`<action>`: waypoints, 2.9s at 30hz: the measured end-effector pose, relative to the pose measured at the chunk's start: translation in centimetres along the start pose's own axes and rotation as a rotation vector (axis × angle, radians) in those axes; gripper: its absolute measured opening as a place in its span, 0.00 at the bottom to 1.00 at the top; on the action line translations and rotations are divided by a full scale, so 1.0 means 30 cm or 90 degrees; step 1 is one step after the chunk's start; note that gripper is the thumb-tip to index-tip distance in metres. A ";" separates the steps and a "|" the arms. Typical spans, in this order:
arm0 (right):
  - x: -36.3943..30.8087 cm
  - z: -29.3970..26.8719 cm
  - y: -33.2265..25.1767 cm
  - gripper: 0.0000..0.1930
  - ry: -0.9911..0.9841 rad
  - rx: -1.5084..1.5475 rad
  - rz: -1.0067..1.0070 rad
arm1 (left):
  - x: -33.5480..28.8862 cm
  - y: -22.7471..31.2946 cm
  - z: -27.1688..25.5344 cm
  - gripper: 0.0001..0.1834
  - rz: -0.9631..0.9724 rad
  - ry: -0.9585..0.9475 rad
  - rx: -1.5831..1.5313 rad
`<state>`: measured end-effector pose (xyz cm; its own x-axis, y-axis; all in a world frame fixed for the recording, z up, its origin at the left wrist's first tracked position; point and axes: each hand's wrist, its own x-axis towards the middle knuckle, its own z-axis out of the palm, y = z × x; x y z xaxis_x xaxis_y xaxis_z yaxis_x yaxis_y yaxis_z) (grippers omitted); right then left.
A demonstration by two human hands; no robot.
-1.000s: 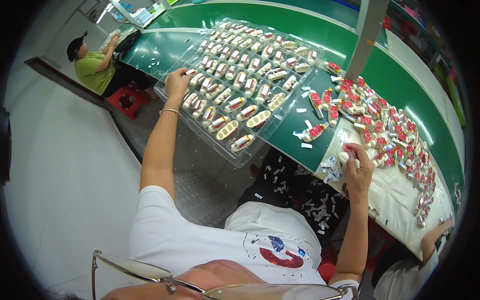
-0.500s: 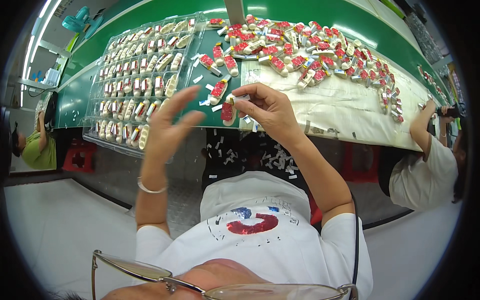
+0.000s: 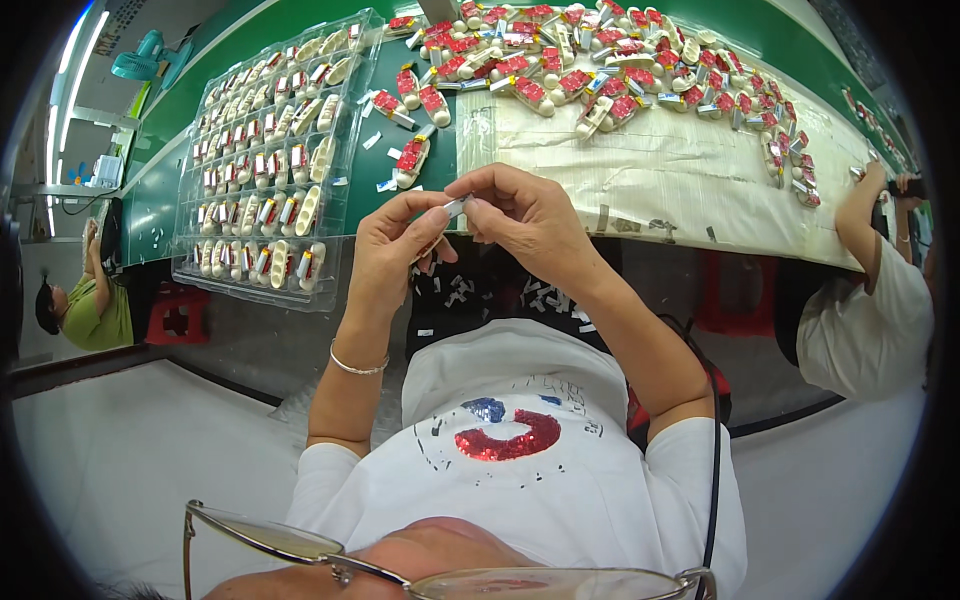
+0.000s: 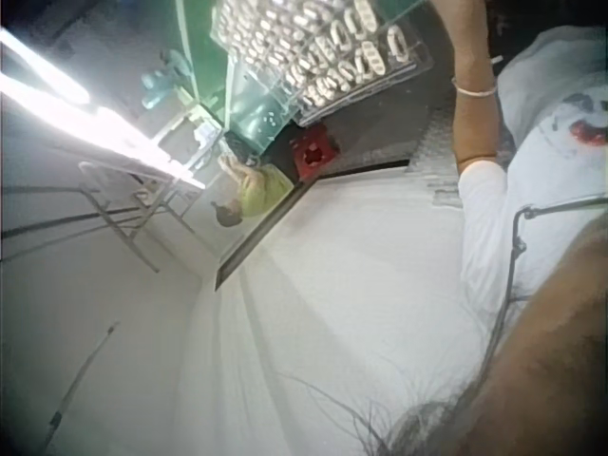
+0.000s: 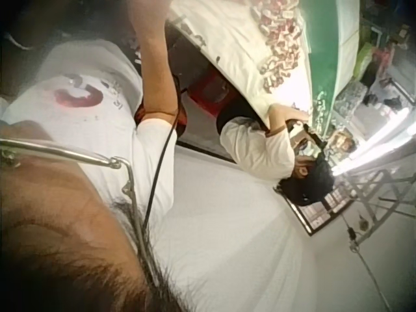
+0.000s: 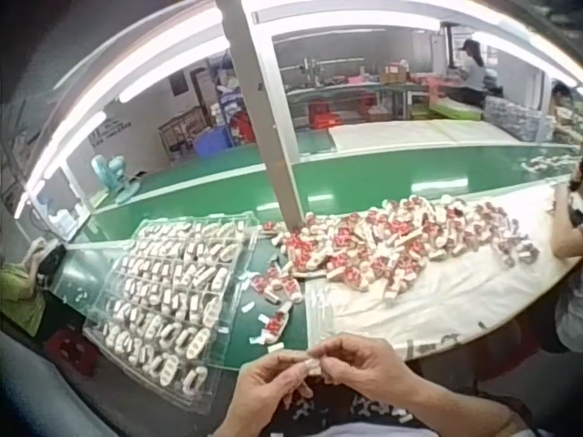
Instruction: Assembling small plastic and electronic components on a production line.
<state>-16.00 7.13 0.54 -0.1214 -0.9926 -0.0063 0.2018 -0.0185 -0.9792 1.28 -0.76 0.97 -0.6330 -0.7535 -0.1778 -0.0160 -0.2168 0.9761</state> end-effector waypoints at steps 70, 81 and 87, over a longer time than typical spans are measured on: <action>-0.019 0.028 0.021 0.11 0.148 0.059 -0.151 | -0.041 -0.048 0.087 0.18 0.088 0.032 -0.229; -0.007 0.012 -0.056 0.15 0.034 -0.463 -0.363 | -0.056 -0.022 0.095 0.20 0.199 0.108 -0.068; -0.005 0.001 -0.053 0.17 0.013 -0.535 -0.420 | -0.065 -0.019 0.067 0.17 0.162 0.081 -0.059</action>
<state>-16.26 7.30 2.10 0.0207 -0.8139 0.5806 -0.6439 -0.4551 -0.6150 0.98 2.08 1.00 -0.5049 -0.8616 0.0517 0.2051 -0.0616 0.9768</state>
